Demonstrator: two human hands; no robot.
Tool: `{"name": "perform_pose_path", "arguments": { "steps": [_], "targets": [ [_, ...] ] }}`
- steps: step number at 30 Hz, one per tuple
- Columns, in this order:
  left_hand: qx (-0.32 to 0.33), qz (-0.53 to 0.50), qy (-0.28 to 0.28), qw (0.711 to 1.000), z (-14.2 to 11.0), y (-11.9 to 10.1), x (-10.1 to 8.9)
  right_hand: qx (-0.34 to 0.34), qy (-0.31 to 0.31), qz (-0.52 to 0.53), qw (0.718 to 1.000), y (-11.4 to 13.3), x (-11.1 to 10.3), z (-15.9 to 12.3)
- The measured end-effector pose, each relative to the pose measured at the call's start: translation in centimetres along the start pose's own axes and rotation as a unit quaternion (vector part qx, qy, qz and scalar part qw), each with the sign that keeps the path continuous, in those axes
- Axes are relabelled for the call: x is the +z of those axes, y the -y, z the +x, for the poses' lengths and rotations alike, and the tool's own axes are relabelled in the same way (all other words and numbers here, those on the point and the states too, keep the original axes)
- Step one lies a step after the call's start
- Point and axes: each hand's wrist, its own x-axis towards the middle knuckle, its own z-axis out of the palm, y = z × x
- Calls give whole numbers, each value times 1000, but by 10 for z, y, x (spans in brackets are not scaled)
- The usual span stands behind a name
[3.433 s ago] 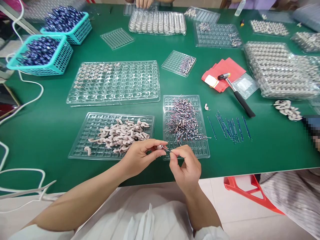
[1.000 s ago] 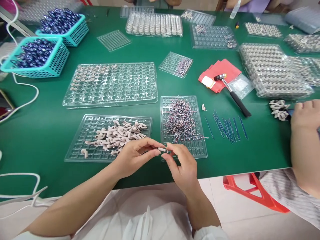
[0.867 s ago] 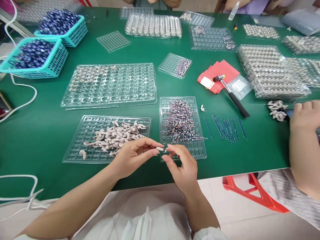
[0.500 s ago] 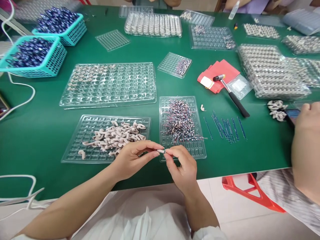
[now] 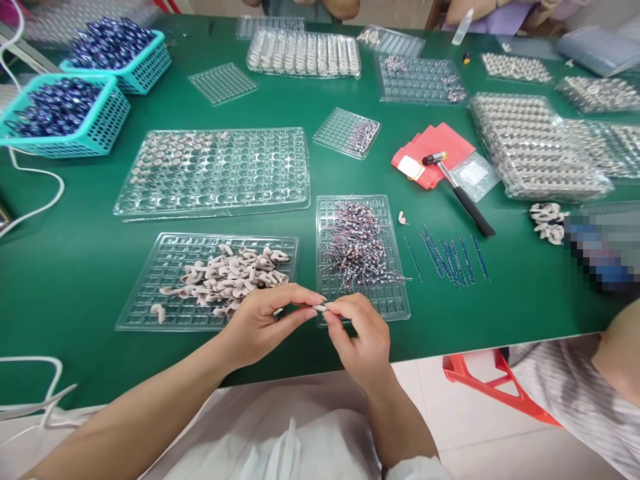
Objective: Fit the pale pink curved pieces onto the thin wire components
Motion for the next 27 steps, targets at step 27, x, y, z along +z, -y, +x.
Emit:
{"name": "perform_pose_path", "arguments": {
  "steps": [27],
  "targets": [
    [-103, 22, 57, 993, -5, -1, -5, 2, -15, -24, 1000, 5, 2, 0]
  ]
}}
